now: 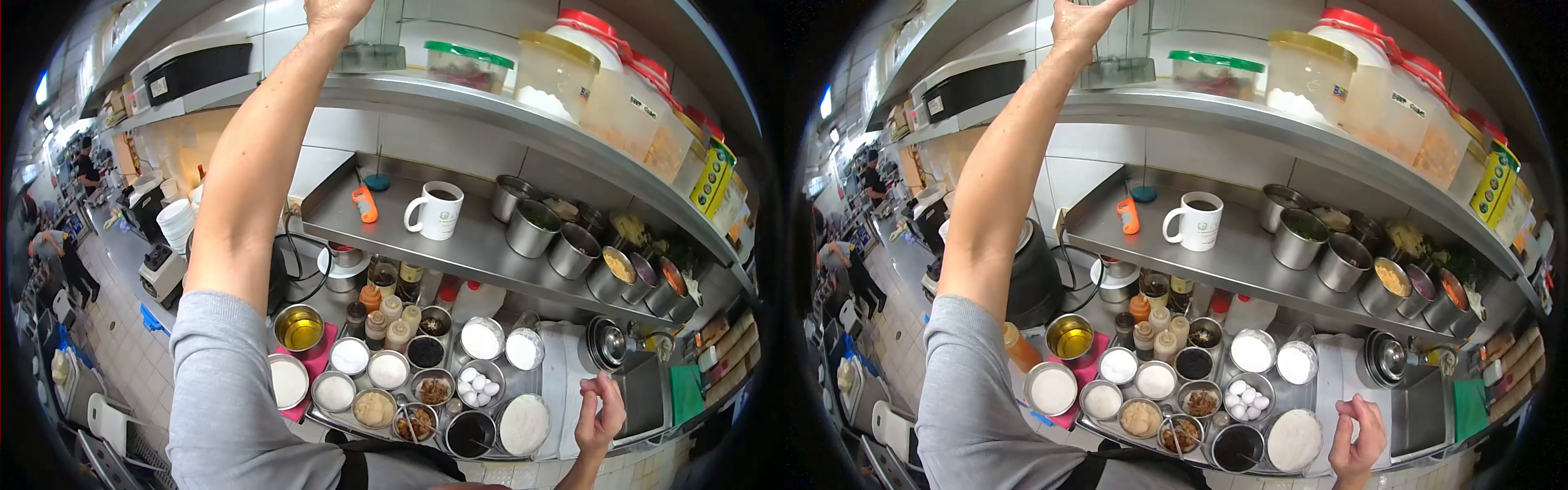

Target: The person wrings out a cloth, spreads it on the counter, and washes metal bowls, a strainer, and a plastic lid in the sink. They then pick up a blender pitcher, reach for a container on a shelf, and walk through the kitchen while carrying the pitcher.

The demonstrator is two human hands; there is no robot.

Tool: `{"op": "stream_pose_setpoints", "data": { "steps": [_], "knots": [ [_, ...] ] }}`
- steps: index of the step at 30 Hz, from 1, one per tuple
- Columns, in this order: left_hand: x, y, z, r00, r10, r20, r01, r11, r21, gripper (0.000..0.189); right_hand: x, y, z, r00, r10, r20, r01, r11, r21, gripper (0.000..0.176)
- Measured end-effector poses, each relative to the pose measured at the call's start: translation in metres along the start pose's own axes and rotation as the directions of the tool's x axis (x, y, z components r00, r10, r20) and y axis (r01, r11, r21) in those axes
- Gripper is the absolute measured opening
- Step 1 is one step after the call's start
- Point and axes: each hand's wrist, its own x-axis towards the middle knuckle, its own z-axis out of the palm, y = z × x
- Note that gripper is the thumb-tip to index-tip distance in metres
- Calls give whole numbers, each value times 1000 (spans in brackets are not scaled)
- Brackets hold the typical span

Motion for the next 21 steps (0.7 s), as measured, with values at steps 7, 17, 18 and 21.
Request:
{"op": "stream_pose_setpoints", "data": {
  "steps": [7,17,18,21],
  "knots": [
    [-13,-33,40,989,-114,90,78,939,334,123,-38,12,7,984,160,-71,-160,987,14,36],
    [-5,-45,62,347,-480,806,617,764,188,93,-99,38,41,820,524,-232,-442,836,325,29],
    [-6,-46,63,341,-477,810,619,762,188,93,-101,37,42,816,529,-235,-448,834,321,29],
    [-7,-41,64,306,-425,852,529,820,219,98,-108,38,44,779,551,-300,-469,829,305,26]
  ]
}}
